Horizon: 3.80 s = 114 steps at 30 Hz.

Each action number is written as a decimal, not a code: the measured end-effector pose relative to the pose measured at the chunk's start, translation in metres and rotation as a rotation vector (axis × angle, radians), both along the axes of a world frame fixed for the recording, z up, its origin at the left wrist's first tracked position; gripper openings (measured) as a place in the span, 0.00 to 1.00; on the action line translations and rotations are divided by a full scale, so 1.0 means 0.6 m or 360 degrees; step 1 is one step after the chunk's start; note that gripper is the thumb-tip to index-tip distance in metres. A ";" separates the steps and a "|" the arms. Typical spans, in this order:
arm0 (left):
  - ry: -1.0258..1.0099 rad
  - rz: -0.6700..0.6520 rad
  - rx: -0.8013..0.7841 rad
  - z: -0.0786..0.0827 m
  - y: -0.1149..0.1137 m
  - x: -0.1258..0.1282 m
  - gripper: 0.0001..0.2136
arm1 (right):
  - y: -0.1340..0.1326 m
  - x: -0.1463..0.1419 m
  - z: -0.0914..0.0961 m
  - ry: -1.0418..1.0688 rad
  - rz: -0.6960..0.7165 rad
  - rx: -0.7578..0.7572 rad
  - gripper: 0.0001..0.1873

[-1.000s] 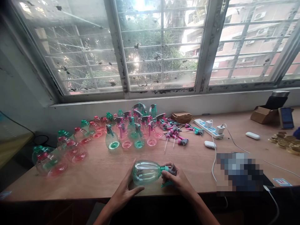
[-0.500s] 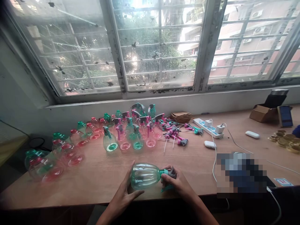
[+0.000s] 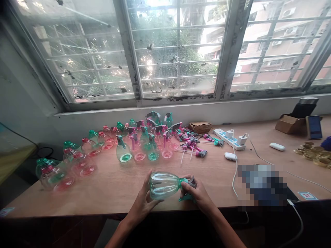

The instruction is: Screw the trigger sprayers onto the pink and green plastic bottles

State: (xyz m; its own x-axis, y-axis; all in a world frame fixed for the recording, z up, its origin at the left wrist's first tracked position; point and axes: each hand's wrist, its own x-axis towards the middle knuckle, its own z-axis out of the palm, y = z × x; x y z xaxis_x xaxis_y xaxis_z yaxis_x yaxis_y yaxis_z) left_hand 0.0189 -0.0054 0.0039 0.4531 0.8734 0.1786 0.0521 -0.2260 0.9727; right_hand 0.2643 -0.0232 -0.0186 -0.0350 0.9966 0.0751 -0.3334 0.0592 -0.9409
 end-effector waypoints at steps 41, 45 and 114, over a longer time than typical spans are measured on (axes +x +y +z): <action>-0.0058 -0.0080 -0.0054 0.015 -0.010 -0.010 0.51 | 0.003 -0.007 -0.004 0.0000 -0.0080 0.0021 0.23; -0.0150 -0.0076 -0.0136 0.012 -0.009 -0.011 0.49 | 0.003 -0.004 -0.009 -0.0008 -0.0027 -0.0006 0.22; -0.0273 -0.0306 -0.0179 0.003 0.010 -0.021 0.48 | 0.001 -0.003 -0.009 -0.0010 -0.0050 0.0025 0.19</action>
